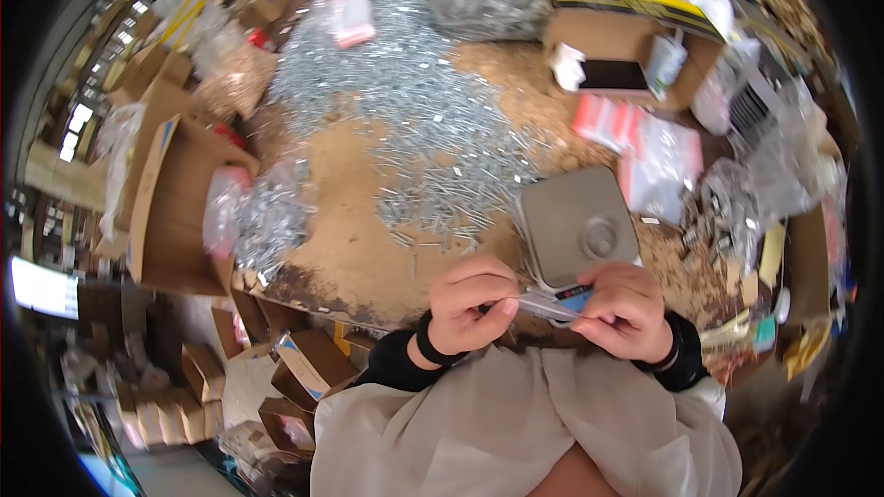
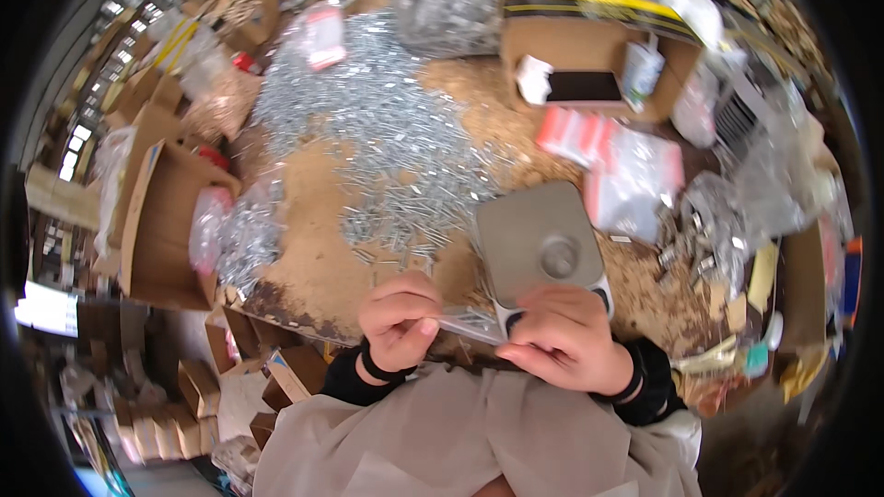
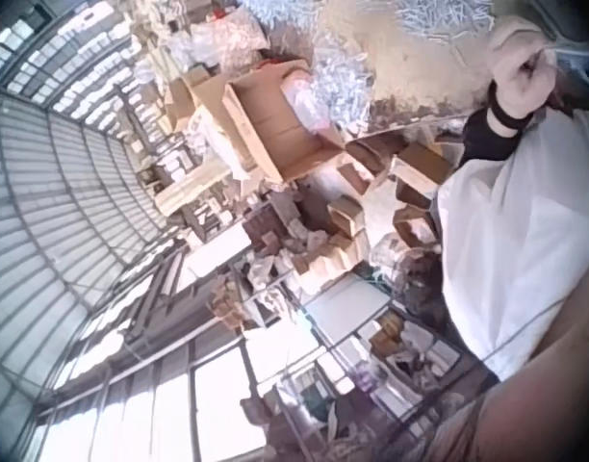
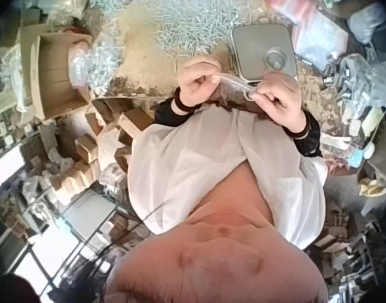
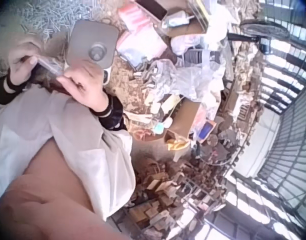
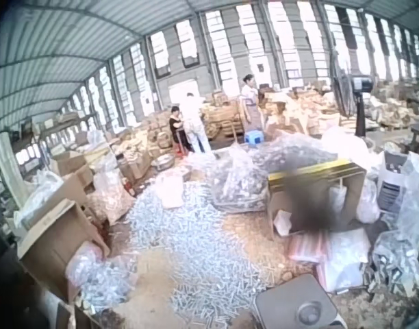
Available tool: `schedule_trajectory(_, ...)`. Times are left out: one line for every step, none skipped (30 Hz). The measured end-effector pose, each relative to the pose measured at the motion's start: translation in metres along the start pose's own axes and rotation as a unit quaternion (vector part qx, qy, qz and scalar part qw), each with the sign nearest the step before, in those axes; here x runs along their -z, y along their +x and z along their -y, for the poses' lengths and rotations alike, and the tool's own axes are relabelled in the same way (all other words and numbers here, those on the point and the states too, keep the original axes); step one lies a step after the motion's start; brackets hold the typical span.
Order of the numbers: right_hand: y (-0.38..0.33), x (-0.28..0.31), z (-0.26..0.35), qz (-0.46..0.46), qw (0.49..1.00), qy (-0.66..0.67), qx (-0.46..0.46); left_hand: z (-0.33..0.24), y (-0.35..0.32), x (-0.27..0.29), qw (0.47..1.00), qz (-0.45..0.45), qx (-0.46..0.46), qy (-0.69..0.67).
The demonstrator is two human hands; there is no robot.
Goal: The person repeatedly scoops metal screws from a large pile on a table, places them onto a digital scale, and then transfers them into small plastic bags. The process is repeated continuously throughout the clip, with the person handling the screws and bags by hand.
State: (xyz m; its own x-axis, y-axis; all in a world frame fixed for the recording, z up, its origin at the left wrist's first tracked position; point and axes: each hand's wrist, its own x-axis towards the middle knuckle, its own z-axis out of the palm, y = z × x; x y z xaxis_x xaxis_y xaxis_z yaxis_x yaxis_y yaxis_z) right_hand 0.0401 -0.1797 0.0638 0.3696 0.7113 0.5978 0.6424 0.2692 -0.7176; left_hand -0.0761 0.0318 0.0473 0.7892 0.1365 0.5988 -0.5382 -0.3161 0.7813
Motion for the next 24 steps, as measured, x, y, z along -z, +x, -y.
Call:
schedule_trajectory(-0.003, 0.003, -0.001, -0.008, 1.000, 0.000, -0.003, 0.000, -0.004, 0.002, 0.998, -0.055, 0.009, 0.007)
schedule_trajectory(-0.004, 0.006, -0.003, -0.016, 1.000, 0.001, -0.007, 0.003, -0.008, 0.007, 0.994, -0.110, 0.017, 0.013)
schedule_trajectory(-0.004, 0.008, -0.004, -0.034, 0.999, -0.010, -0.008, 0.011, -0.014, 0.014, 0.981, -0.189, 0.026, 0.026)
schedule_trajectory(-0.007, 0.010, -0.003, -0.054, 0.998, -0.023, -0.016, 0.012, -0.016, 0.022, 0.963, -0.264, 0.039, 0.033)
schedule_trajectory(-0.011, 0.012, -0.004, -0.071, 0.996, -0.037, -0.042, 0.010, -0.016, 0.039, 0.943, -0.320, 0.065, 0.060)
schedule_trajectory(-0.013, 0.015, -0.003, -0.072, 0.994, -0.037, -0.069, 0.010, -0.020, 0.055, 0.918, -0.390, 0.060, 0.041)
schedule_trajectory(-0.016, 0.016, -0.004, -0.076, 0.993, -0.043, -0.079, 0.006, -0.018, 0.074, 0.894, -0.447, 0.035, 0.009)
schedule_trajectory(-0.018, 0.018, -0.005, -0.080, 0.992, -0.050, -0.089, 0.006, -0.016, 0.092, 0.844, -0.534, 0.034, 0.042)
schedule_trajectory(-0.020, 0.021, -0.005, -0.082, 0.991, -0.043, -0.096, 0.001, -0.021, 0.117, 0.828, -0.556, 0.042, 0.054)
schedule_trajectory(-0.022, 0.023, -0.002, -0.085, 0.989, -0.048, -0.113, 0.007, -0.026, 0.143, 0.839, -0.537, 0.004, 0.089)
schedule_trajectory(-0.024, 0.022, -0.003, -0.094, 0.988, -0.037, -0.120, 0.013, -0.031, 0.167, 0.839, -0.535, 0.003, 0.100)
schedule_trajectory(-0.026, 0.022, -0.002, -0.105, 0.985, -0.032, -0.130, 0.014, -0.034, 0.186, 0.861, -0.495, 0.036, 0.109)
schedule_trajectory(-0.027, 0.021, 0.003, -0.111, 0.980, -0.060, -0.152, 0.022, -0.036, 0.202, 0.866, -0.486, 0.059, 0.096)
schedule_trajectory(-0.027, 0.019, 0.005, -0.118, 0.974, -0.087, -0.171, 0.027, -0.038, 0.213, 0.872, -0.476, 0.078, 0.082)
schedule_trajectory(-0.024, 0.022, 0.007, -0.124, 0.967, -0.115, -0.189, 0.022, -0.041, 0.214, 0.861, -0.490, 0.089, 0.103)
schedule_trajectory(-0.026, 0.029, 0.006, -0.086, 0.965, -0.130, -0.209, 0.023, -0.042, 0.208, 0.855, -0.497, 0.097, 0.112)
schedule_trajectory(-0.019, 0.032, 0.004, -0.063, 0.963, -0.186, -0.183, 0.021, -0.043, 0.202, 0.865, -0.483, 0.096, 0.094)
schedule_trajectory(-0.011, 0.033, 0.000, -0.032, 0.958, -0.237, -0.158, 0.020, -0.044, 0.193, 0.867, -0.479, 0.114, 0.082)
schedule_trajectory(-0.011, 0.030, -0.001, -0.012, 0.945, -0.268, -0.185, 0.023, -0.043, 0.184, 0.898, -0.403, 0.147, 0.093)
schedule_trajectory(-0.013, 0.029, -0.005, 0.008, 0.931, -0.297, -0.211, 0.027, -0.040, 0.176, 0.924, -0.324, 0.177, 0.105)
schedule_trajectory(-0.015, 0.032, -0.010, 0.057, 0.919, -0.308, -0.239, 0.029, -0.034, 0.165, 0.928, -0.234, 0.215, 0.195)
schedule_trajectory(-0.017, 0.030, -0.014, 0.064, 0.917, -0.312, -0.241, 0.034, -0.024, 0.150, 0.918, -0.138, 0.248, 0.278)
schedule_trajectory(-0.019, 0.027, -0.019, 0.071, 0.915, -0.315, -0.242, 0.036, -0.016, 0.132, 0.906, -0.080, 0.250, 0.331)
schedule_trajectory(-0.020, 0.026, -0.025, 0.080, 0.915, -0.314, -0.242, 0.045, -0.011, 0.121, 0.910, -0.031, 0.230, 0.344)
